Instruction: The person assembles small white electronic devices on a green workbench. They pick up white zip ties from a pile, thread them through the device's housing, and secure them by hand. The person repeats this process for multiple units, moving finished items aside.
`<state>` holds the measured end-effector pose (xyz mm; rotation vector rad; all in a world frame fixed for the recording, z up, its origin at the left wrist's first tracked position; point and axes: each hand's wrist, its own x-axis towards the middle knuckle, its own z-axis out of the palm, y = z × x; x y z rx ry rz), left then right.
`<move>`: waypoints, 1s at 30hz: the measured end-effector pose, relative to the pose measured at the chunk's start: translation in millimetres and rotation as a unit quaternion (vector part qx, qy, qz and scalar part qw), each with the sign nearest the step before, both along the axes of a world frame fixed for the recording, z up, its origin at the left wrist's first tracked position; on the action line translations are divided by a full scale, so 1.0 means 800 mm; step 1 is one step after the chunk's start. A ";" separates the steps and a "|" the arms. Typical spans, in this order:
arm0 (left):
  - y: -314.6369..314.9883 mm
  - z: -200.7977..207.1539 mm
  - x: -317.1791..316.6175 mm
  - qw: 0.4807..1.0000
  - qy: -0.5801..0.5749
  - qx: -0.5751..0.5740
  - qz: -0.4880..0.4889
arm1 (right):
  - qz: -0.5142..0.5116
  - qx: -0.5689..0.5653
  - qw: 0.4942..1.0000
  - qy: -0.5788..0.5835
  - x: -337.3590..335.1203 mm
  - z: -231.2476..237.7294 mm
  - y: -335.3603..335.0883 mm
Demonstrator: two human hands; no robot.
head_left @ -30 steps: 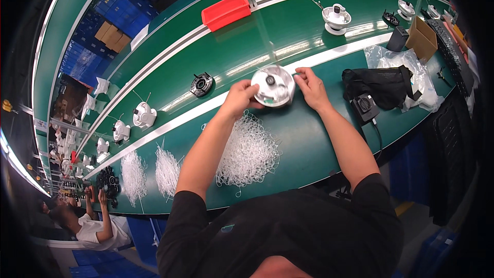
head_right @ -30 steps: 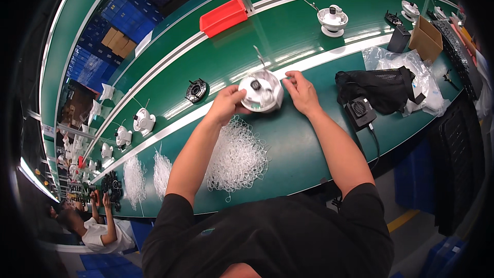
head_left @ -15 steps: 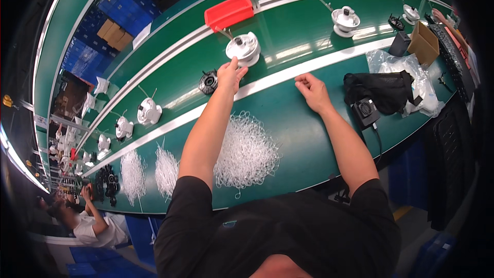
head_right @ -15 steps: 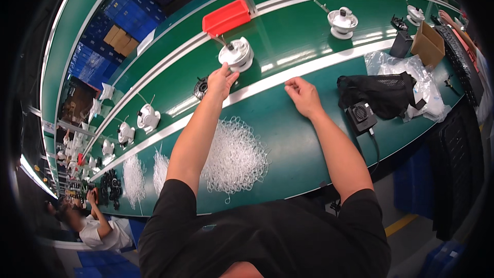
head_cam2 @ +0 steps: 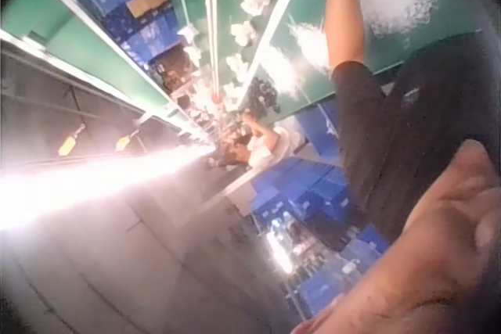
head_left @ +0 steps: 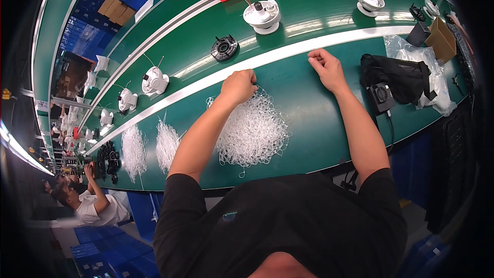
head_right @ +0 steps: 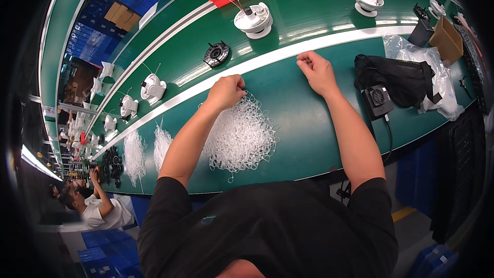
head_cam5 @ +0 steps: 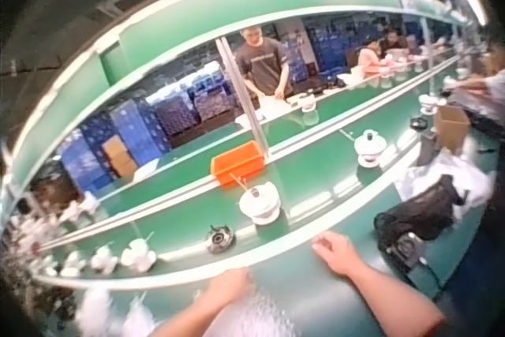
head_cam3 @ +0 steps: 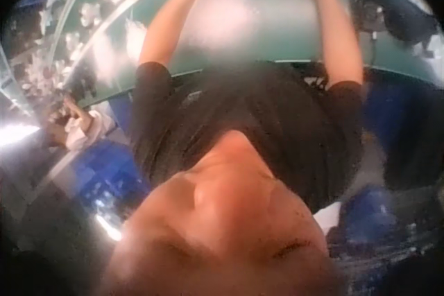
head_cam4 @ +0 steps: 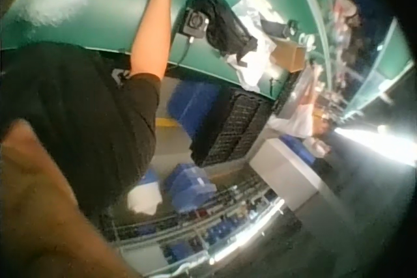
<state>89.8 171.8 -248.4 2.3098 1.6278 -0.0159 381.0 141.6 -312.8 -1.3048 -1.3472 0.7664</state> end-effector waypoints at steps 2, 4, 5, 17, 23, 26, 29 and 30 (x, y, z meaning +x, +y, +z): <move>0.002 -0.005 0.002 1.000 -0.009 0.001 -0.010 | 0.002 0.003 1.000 -0.002 -0.001 0.000 0.000; 0.003 -0.009 0.004 1.000 -0.016 0.009 -0.020 | 0.002 0.005 1.000 -0.004 -0.001 0.001 0.000; 0.002 -0.010 0.006 0.999 -0.018 0.014 -0.024 | 0.001 0.006 1.000 -0.005 -0.001 0.000 -0.001; 0.010 -0.019 -0.013 0.981 -0.181 0.071 -0.015 | -0.001 0.006 1.000 -0.012 -0.001 -0.001 -0.001; 0.013 -0.010 -0.016 0.975 -0.219 -0.022 0.022 | 0.001 -0.001 1.000 -0.004 -0.002 0.001 -0.003; 0.013 0.004 -0.022 0.956 -0.275 -0.084 0.054 | 0.002 -0.003 1.000 -0.008 -0.002 0.004 -0.003; 0.016 0.000 -0.038 0.904 -0.399 -0.130 0.078 | 0.006 0.013 1.000 -0.008 -0.003 -0.001 0.000; 0.018 0.002 -0.045 0.878 -0.450 -0.138 0.083 | 0.008 0.025 1.000 -0.006 -0.004 -0.004 0.003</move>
